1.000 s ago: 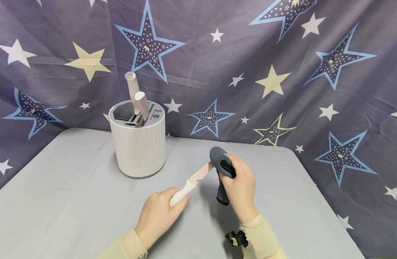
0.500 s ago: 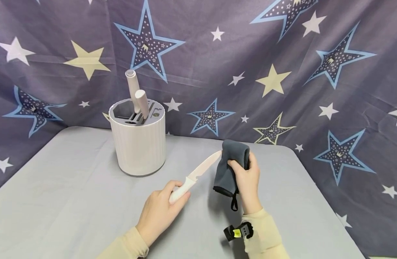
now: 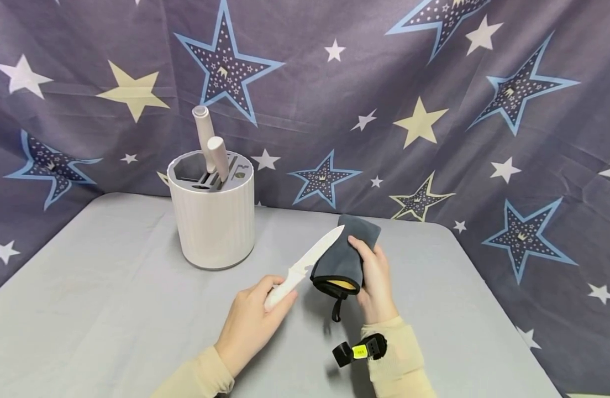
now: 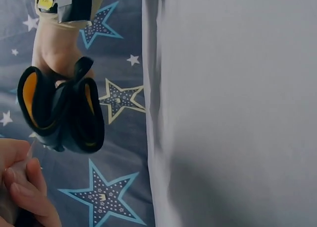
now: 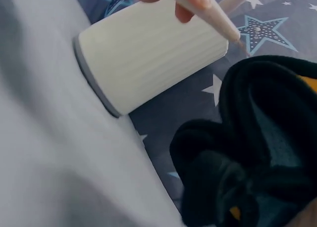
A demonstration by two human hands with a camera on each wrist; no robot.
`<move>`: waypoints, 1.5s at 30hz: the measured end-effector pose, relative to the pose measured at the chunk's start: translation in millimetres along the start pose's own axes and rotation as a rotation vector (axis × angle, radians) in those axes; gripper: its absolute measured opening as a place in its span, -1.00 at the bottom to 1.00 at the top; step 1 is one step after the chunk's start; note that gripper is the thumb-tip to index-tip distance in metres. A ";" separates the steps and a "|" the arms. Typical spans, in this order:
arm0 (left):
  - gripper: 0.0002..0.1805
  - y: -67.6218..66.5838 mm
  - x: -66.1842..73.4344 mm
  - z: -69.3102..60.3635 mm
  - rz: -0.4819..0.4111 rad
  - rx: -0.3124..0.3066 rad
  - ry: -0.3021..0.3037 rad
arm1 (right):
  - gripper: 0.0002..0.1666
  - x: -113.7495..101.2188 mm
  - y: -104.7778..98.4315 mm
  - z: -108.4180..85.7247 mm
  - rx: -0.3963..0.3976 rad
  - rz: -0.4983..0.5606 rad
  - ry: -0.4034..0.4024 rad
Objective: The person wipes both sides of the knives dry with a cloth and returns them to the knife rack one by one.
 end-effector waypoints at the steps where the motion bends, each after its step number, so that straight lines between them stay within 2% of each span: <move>1: -0.81 0.3 0.4 0.0 -0.001 -0.002 -0.002 | -0.57 1.7 1.5 0.9 -0.015 0.017 0.017; 7: -0.79 2.2 1.4 1.5 0.010 0.001 0.018 | -0.62 10.2 7.8 3.9 -0.074 0.115 0.133; 11: -0.78 3.9 1.5 3.0 0.017 -0.002 0.029 | -0.57 17.1 8.6 2.4 -0.077 0.173 0.219; 14: -0.81 4.5 2.3 4.1 0.018 -0.004 0.037 | -0.55 19.4 9.3 0.1 -0.081 0.200 0.255; 19: -0.90 4.6 6.3 7.1 0.017 -0.005 0.062 | -0.53 17.8 10.8 -4.2 -0.106 0.217 0.271; 24: -0.92 4.5 10.4 9.4 0.020 -0.006 0.078 | -0.50 17.5 8.6 -7.8 -0.076 0.192 0.288; 28: -0.93 4.6 11.5 10.8 0.012 -0.009 0.068 | -0.48 16.7 9.9 -10.3 -0.066 0.183 0.286; 34: -0.91 4.5 13.3 14.1 0.001 -0.009 0.062 | -0.38 16.0 15.1 -15.6 -0.093 0.139 0.283; 36: -0.92 4.2 14.2 15.5 -0.001 -0.010 0.063 | -0.45 16.3 18.7 -17.6 -0.123 0.145 0.292; 40: -0.93 3.3 15.9 17.5 -0.006 -0.011 0.066 | -0.65 13.1 33.4 -22.6 -0.272 0.201 0.294; 42: -0.92 2.7 17.0 18.2 -0.008 -0.008 0.072 | -0.66 11.9 40.2 -26.3 -0.345 0.230 0.307; 45: -0.90 2.1 18.3 19.1 -0.010 -0.004 0.080 | -0.66 12.2 45.1 -30.9 -0.402 0.232 0.335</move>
Point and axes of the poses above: each hand's wrist, its own z-axis towards the middle knuckle, its own y-axis out of the palm, x = y × z, the point moved 9 cm from there along z, towards the middle knuckle, and after that the axes turned 12 degrees about y, right-handed, at the moved point
